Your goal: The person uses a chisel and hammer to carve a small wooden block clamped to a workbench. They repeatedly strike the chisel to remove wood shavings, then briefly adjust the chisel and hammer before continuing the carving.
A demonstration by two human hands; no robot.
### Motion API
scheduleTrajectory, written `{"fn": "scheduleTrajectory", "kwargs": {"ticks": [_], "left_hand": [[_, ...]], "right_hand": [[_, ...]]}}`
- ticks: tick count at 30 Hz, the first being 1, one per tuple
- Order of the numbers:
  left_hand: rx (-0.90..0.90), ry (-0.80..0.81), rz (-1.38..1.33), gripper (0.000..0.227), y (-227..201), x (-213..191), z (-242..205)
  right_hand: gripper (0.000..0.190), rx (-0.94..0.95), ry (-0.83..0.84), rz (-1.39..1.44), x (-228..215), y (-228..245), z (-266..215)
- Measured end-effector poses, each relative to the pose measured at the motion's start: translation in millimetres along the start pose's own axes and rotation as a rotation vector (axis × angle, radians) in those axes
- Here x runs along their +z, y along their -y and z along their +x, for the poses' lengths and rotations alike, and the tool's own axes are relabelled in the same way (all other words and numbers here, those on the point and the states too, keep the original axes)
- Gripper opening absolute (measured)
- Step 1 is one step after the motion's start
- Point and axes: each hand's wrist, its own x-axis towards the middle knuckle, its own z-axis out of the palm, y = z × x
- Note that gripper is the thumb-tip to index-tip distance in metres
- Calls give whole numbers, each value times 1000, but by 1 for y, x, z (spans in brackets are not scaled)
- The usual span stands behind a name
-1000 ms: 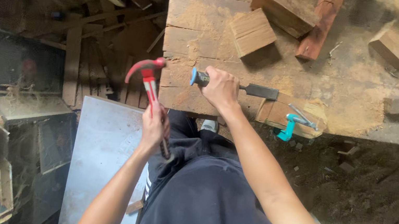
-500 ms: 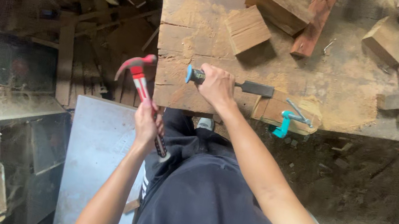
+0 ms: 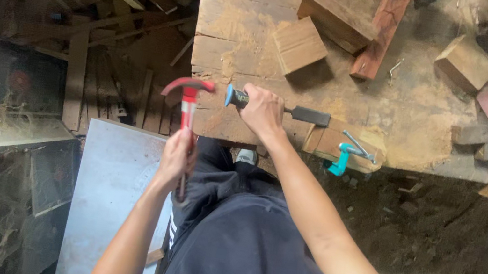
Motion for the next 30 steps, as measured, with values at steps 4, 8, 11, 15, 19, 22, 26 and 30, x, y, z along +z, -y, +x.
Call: {"fn": "scheduleTrajectory", "kwargs": {"ticks": [4,8,11,15,19,22,26,30], "left_hand": [[72,-159,-125,41,12,6,3],[98,-41,-73,42,18,7,11],[111,-132,-190,41,19,3,9],[-41,33,17,43,9,1,10],[49,-42,-46,41,4,-4,4],[-16,18,41,41,3,-2,5],[4,3,-12,42,7,-8,2],[-29,103,61,46,8,-11,4]], "right_hand": [[15,-2,-1,15,3,-2,-5],[13,-6,-14,5,4,-7,1],[13,6,15,13,7,-6,-4],[13,30,41,12,3,-8,-1],[12,15,33,10,5,-5,0],[11,35,78,-5,1,-8,0],[12,-5,26,28,3,-3,-2],[12,3,36,12,0,-6,-2]]}}
